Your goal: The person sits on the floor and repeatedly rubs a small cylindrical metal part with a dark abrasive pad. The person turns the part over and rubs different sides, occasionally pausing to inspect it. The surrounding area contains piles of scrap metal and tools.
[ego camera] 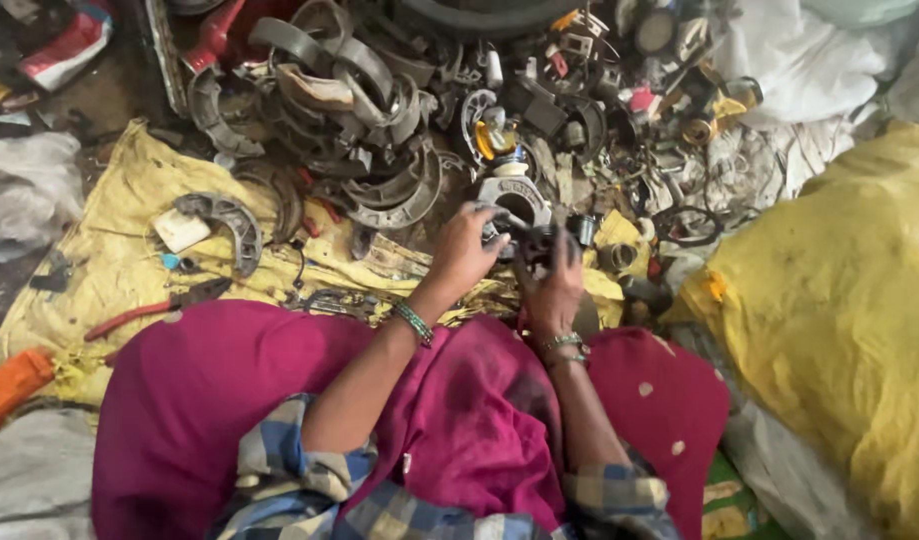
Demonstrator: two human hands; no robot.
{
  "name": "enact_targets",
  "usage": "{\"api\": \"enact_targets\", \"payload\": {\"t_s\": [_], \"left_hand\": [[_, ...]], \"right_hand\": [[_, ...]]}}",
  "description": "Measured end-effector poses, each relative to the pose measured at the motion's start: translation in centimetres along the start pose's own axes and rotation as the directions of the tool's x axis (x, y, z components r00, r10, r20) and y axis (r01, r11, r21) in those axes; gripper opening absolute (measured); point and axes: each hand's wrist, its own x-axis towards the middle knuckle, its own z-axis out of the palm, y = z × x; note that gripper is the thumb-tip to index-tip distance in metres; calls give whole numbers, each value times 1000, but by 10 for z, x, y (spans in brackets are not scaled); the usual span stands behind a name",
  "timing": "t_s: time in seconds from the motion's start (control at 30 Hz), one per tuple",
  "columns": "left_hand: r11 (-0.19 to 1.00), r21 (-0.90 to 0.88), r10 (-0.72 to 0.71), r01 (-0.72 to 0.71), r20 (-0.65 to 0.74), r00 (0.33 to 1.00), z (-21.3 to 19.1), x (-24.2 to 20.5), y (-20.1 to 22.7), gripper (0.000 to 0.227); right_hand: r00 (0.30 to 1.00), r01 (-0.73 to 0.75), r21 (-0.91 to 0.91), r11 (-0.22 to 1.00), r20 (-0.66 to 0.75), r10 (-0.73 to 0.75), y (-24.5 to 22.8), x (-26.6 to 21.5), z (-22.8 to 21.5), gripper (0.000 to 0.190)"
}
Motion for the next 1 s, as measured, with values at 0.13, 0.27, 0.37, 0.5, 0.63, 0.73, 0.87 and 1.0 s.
{"api": "enact_targets", "payload": {"t_s": [0.13,0.27,0.37,0.5,0.63,0.73,0.87,1.0], "left_hand": [[998,40,-43,44,-7,999,4,-19,-5,40],[999,24,-26,26,14,1000,4,2,-6,40],[1000,10,-16,16,-9,1000,7,-19,-10,40],[1000,4,3,-3,-20,1000,6,-3,-5,41],[998,65,-20,22,-24,999,7,-17,-11,40],[998,20,-62,62,3,998,7,-6,-4,40],[997,59,-48,48,-16,999,4,-19,-14,42],[999,30,-11,12,-25,1000,6,-5,-4,43]], "right_hand": [[986,118,-195,974,139,-92,7,-19,-1,67],[1000,-14,-21,1000,16,14,3,0,0,79],[999,-32,13,999,-20,32,-3,-19,-7,77],[998,-30,-27,999,57,32,-13,-1,-11,76],[997,-59,27,998,54,58,-7,-18,-10,56],[991,-5,-26,1000,132,9,3,-7,-9,77],[987,140,-19,990,-80,-141,11,-22,4,72],[987,-13,-87,996,159,26,7,-8,-4,77]]}}
